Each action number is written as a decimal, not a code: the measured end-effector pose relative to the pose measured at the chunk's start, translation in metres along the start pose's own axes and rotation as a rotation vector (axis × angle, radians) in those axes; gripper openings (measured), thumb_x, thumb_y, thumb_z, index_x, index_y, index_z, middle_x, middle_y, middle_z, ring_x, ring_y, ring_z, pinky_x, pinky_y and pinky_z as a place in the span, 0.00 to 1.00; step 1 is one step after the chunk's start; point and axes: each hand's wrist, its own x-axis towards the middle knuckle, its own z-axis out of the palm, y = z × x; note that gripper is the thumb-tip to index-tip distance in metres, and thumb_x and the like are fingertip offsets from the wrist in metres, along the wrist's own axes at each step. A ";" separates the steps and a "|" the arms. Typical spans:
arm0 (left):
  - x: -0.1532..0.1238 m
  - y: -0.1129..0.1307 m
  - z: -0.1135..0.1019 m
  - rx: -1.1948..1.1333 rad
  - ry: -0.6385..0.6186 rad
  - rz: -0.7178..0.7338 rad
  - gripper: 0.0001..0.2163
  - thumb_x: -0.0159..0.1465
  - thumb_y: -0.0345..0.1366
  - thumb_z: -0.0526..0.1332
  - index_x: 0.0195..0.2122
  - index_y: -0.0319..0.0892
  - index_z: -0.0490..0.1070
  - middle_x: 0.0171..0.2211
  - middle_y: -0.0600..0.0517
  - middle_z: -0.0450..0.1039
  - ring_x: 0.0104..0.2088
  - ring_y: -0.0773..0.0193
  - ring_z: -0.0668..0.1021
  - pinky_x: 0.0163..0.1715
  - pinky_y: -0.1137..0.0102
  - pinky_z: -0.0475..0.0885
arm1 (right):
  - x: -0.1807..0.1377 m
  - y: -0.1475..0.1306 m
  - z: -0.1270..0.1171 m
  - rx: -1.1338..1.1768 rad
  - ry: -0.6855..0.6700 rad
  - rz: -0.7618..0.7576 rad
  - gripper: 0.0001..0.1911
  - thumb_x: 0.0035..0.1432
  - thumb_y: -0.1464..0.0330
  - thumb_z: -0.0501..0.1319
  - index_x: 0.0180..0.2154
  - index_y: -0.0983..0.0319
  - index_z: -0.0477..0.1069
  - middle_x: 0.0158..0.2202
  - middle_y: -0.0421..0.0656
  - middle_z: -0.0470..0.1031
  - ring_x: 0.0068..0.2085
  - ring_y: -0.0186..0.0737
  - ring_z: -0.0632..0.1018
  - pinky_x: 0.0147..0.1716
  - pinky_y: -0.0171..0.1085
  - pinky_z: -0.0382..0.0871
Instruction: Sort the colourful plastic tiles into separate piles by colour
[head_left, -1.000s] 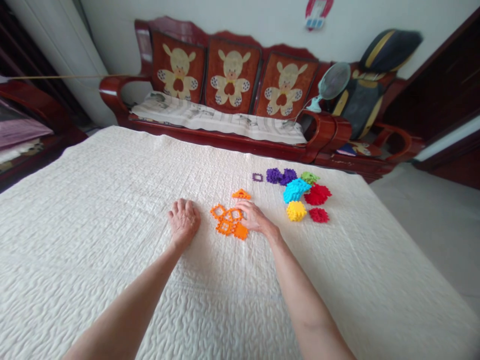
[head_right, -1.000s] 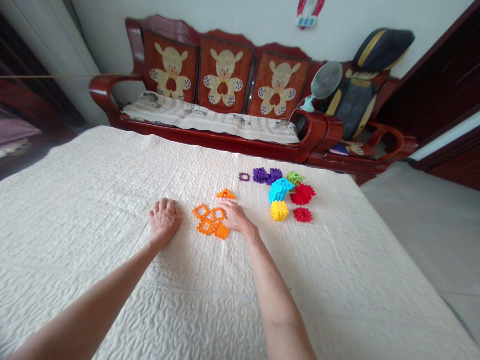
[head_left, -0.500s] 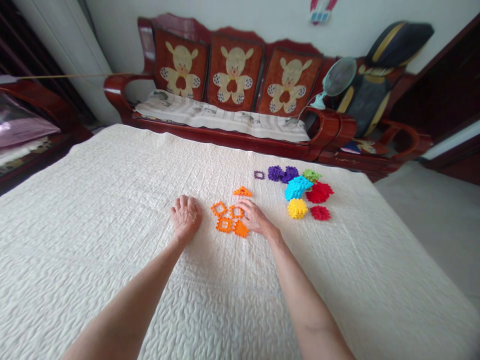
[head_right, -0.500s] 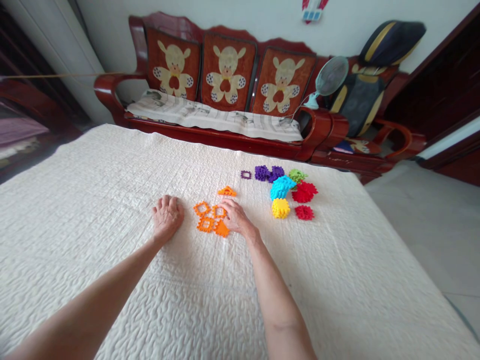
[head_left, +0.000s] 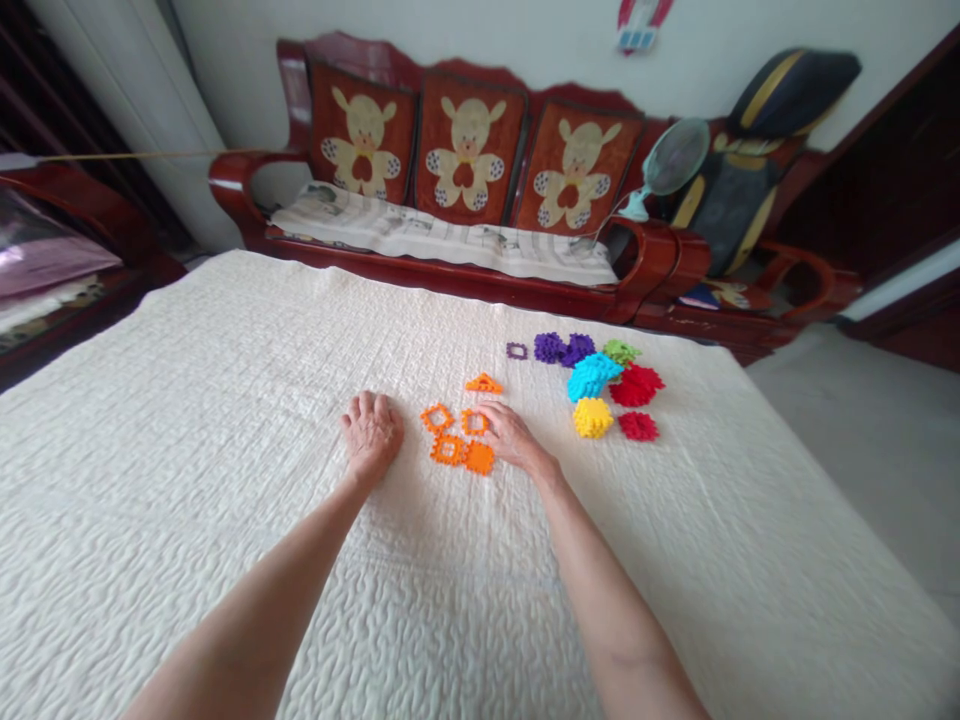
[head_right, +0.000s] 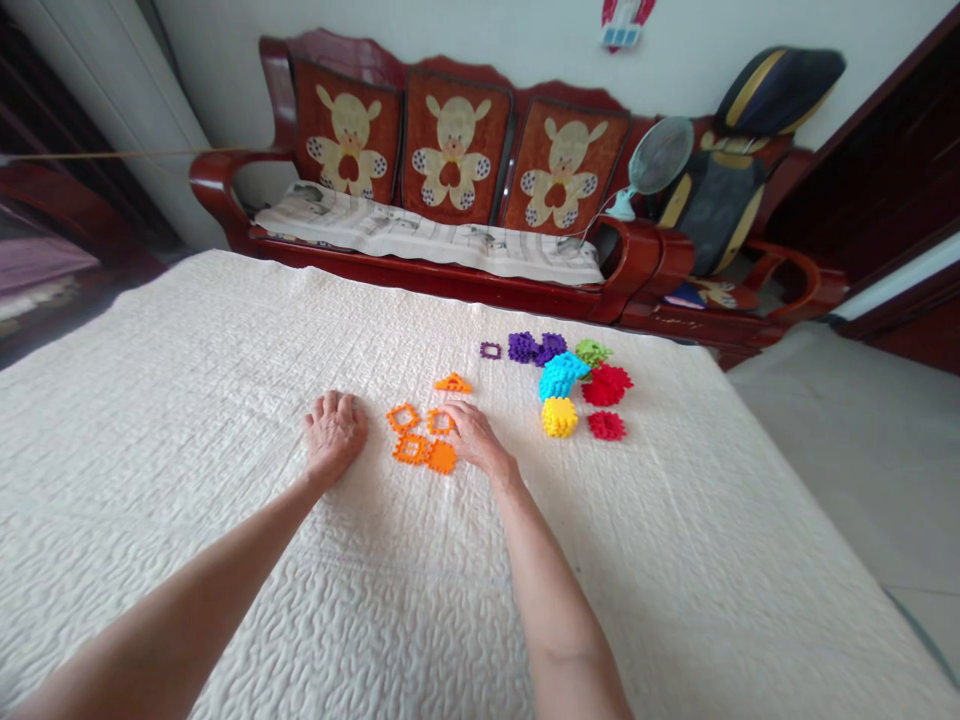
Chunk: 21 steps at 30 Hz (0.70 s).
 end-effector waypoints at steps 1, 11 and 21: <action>0.000 0.000 0.000 -0.001 -0.005 -0.002 0.15 0.67 0.38 0.47 0.47 0.41 0.69 0.49 0.40 0.67 0.53 0.48 0.66 0.47 0.56 0.63 | -0.003 0.004 -0.001 0.000 0.012 0.004 0.28 0.50 0.81 0.54 0.53 0.59 0.70 0.55 0.47 0.73 0.57 0.41 0.72 0.60 0.46 0.65; 0.001 0.000 0.001 0.026 -0.011 -0.007 0.16 0.67 0.39 0.47 0.48 0.41 0.69 0.50 0.41 0.67 0.53 0.48 0.66 0.46 0.56 0.64 | -0.027 0.028 -0.010 -0.009 0.169 0.116 0.29 0.50 0.80 0.53 0.54 0.62 0.69 0.60 0.51 0.66 0.61 0.45 0.68 0.62 0.48 0.63; 0.000 0.001 -0.001 0.019 -0.013 -0.005 0.16 0.67 0.38 0.46 0.48 0.41 0.70 0.50 0.40 0.67 0.53 0.48 0.66 0.47 0.56 0.63 | -0.022 0.019 -0.005 -0.056 0.198 0.171 0.20 0.54 0.72 0.60 0.50 0.63 0.71 0.52 0.51 0.73 0.54 0.47 0.73 0.57 0.48 0.66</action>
